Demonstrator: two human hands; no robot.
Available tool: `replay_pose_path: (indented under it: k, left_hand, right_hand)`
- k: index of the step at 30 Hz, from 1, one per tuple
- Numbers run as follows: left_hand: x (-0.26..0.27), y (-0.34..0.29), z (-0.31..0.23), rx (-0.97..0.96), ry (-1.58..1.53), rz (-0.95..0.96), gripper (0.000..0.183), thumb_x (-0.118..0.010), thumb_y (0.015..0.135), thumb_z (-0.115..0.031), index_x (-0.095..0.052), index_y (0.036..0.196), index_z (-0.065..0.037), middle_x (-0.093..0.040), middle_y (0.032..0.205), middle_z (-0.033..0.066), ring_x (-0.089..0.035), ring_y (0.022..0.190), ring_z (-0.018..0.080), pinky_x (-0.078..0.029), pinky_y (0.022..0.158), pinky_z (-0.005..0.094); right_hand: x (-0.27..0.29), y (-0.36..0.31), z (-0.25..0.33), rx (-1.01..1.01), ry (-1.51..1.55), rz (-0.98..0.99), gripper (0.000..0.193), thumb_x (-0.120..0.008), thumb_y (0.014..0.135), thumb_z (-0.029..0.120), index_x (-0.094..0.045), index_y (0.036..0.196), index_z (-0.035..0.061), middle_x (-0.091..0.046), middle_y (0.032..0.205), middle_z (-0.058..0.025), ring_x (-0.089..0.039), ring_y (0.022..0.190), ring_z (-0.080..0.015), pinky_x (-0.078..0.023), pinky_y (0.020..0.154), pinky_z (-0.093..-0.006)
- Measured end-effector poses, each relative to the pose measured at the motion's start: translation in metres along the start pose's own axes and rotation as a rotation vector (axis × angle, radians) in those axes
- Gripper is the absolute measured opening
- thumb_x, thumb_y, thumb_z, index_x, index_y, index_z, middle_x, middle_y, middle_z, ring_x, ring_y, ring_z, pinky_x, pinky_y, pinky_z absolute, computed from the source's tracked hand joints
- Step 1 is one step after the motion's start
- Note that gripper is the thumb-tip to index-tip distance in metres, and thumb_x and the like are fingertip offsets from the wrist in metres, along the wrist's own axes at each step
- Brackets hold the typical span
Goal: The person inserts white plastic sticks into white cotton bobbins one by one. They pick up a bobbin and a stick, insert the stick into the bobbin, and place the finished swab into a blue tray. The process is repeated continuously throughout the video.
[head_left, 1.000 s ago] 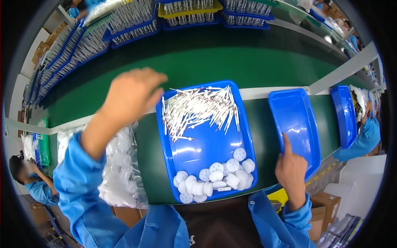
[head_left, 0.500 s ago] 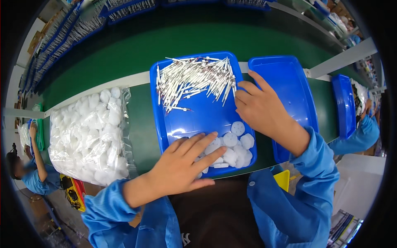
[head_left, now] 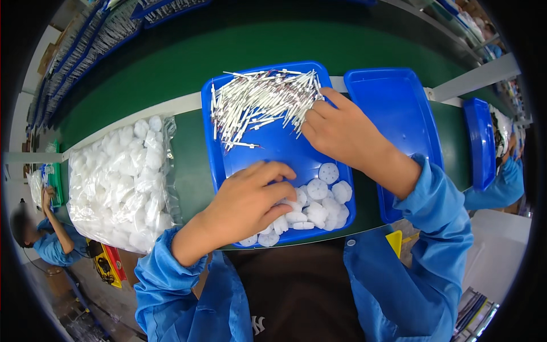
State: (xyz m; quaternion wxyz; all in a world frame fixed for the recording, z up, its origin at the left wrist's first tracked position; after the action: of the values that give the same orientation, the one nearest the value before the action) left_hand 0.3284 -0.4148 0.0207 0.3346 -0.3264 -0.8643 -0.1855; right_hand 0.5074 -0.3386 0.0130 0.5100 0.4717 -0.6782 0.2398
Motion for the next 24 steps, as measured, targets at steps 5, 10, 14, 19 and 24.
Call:
replay_pose_path:
  k: [5,10,14,19,24]
  left_hand:
    - [0.022,0.000,0.016,0.224,-0.452,-0.281,0.010,-0.080,0.092,-0.004,-0.077,0.101,-0.006,-0.069,0.108,0.0056,-0.068,0.090,0.0163,-0.053,0.076,0.0299]
    - [0.010,0.005,0.031,0.217,-0.890,-0.474,0.032,-0.072,0.102,-0.001,-0.059,0.130,-0.002,-0.065,0.100,0.0015,-0.067,0.090,0.0128,-0.056,0.080,0.0266]
    - [0.004,0.021,0.040,0.111,-0.967,-0.463,0.027,-0.062,0.104,-0.001,-0.053,0.130,-0.003,-0.066,0.116,0.0106,-0.069,0.100,0.0147,-0.059,0.079,0.0291]
    - [0.000,0.024,0.053,0.225,-0.970,-0.506,0.041,-0.064,0.101,0.006,-0.054,0.140,-0.001,-0.066,0.119,0.0102,-0.069,0.104,0.0151,-0.060,0.080,0.0278]
    - [0.003,0.023,0.060,0.226,-0.966,-0.567,0.033,-0.066,0.098,0.011,-0.071,0.130,0.002,-0.062,0.124,0.0089,-0.069,0.109,0.0144,-0.062,0.083,0.0232]
  right_hand:
    - [0.027,-0.010,-0.018,-0.272,0.438,-0.236,0.016,-0.078,0.077,0.007,-0.070,0.091,0.0118,-0.067,0.084,-0.0015,-0.068,0.084,-0.0207,-0.055,0.093,-0.0396]
    - [0.029,-0.087,0.025,-1.036,1.503,-0.671,0.012,-0.068,0.097,0.003,-0.062,0.107,0.0054,-0.076,0.090,-0.0082,-0.070,0.075,-0.0145,-0.057,0.078,-0.0309]
    - [-0.008,-0.115,0.033,-1.147,1.644,-0.957,0.013,-0.063,0.104,0.003,-0.057,0.116,0.0016,-0.078,0.100,-0.0166,-0.074,0.086,-0.0196,-0.059,0.086,-0.0317]
    - [-0.017,-0.090,-0.003,-1.051,1.606,-0.678,0.012,-0.060,0.108,-0.001,-0.058,0.120,0.0018,-0.079,0.115,-0.0216,-0.076,0.100,-0.0216,-0.060,0.093,-0.0360]
    - [0.013,-0.028,0.010,-0.770,1.570,-0.547,0.018,-0.073,0.099,-0.002,-0.069,0.116,0.0016,-0.082,0.105,-0.0158,-0.078,0.088,-0.0194,-0.062,0.083,-0.0334]
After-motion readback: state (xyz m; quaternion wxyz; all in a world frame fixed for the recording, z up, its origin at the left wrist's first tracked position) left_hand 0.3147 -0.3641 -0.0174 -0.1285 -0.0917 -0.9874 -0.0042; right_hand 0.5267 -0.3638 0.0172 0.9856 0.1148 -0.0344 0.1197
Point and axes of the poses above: each hand's wrist, its own y-axis towards the middle knuckle, its own x-axis out of the back of the hand, z = x × y, the point moved 5 cm from there along y, towards the middle knuckle
